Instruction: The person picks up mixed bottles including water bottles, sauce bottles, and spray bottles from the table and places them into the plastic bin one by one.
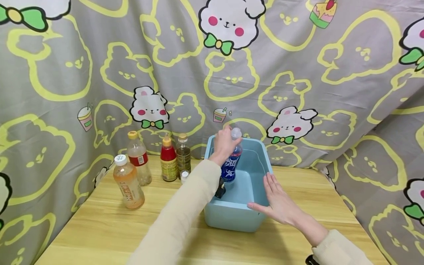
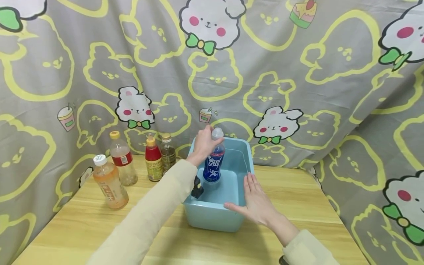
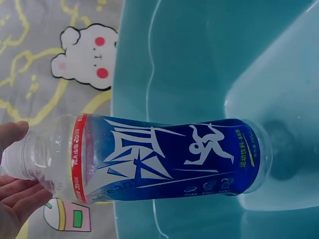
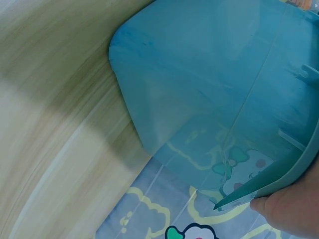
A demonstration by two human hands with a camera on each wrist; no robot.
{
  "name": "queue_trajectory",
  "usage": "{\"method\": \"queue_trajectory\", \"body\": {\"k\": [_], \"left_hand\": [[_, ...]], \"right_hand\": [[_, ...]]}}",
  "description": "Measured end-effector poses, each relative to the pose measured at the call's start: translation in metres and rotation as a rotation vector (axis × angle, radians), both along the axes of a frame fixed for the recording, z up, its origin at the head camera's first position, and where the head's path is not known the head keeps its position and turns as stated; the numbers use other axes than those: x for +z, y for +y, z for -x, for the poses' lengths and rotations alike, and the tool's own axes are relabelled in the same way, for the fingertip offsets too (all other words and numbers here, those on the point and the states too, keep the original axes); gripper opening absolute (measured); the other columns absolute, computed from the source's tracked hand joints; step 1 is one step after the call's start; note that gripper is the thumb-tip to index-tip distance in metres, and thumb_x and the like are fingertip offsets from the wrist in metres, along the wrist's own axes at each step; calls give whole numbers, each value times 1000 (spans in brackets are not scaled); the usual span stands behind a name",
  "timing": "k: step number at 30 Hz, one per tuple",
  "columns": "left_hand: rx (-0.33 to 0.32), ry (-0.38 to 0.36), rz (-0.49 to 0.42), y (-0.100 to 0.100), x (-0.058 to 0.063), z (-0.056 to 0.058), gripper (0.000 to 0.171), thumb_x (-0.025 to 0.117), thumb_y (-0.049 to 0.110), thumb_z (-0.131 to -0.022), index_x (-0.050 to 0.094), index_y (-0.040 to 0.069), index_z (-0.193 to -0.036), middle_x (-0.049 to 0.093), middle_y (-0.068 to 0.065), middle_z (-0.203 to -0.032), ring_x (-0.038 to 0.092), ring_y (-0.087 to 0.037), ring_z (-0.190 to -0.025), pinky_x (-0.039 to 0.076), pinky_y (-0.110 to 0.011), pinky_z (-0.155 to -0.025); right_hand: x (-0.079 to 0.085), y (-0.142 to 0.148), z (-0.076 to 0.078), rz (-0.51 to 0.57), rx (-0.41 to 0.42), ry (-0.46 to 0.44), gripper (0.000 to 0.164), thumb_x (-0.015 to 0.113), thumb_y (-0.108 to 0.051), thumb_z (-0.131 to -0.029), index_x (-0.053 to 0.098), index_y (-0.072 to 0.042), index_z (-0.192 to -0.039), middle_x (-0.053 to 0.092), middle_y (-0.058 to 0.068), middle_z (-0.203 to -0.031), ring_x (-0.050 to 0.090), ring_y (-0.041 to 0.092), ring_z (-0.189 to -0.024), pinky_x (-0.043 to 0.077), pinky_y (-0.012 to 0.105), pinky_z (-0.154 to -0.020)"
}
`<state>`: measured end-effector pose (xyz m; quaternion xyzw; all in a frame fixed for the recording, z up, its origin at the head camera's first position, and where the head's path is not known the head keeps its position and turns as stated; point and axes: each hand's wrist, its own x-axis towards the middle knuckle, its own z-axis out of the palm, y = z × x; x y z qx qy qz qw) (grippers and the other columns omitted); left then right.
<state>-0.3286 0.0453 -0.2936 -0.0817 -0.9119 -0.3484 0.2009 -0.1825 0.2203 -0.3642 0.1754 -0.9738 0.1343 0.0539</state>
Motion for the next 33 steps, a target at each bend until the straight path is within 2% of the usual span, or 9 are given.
{"method": "queue_trajectory", "body": {"k": [7, 20, 33], "left_hand": [[-4, -16, 50, 5, -7, 7, 46, 69, 36, -75, 52, 4, -103, 61, -9, -88, 60, -20, -77, 48, -28, -63], [-11, -54, 52, 18, -17, 21, 48, 71, 34, -74, 48, 3, -102, 60, -10, -84, 60, -21, -74, 49, -28, -61], [-29, -32, 45, 31, -25, 25, 45, 69, 36, -75, 49, 3, -99, 61, -11, -87, 61, -22, -80, 49, -28, -65]], "right_hand": [[0, 0, 0, -13, -7, 1, 101, 48, -64, -77, 16, 12, -135, 7, 26, -143, 4, 38, -131, 16, 51, -102], [0, -1, 1, -8, -2, 10, 100, 49, -63, -77, 16, 12, -135, 6, 26, -143, 3, 37, -131, 15, 50, -103], [0, -3, 1, 3, -5, 2, 100, 50, -63, -77, 15, 12, -135, 6, 26, -143, 3, 37, -131, 15, 50, -103]]}}
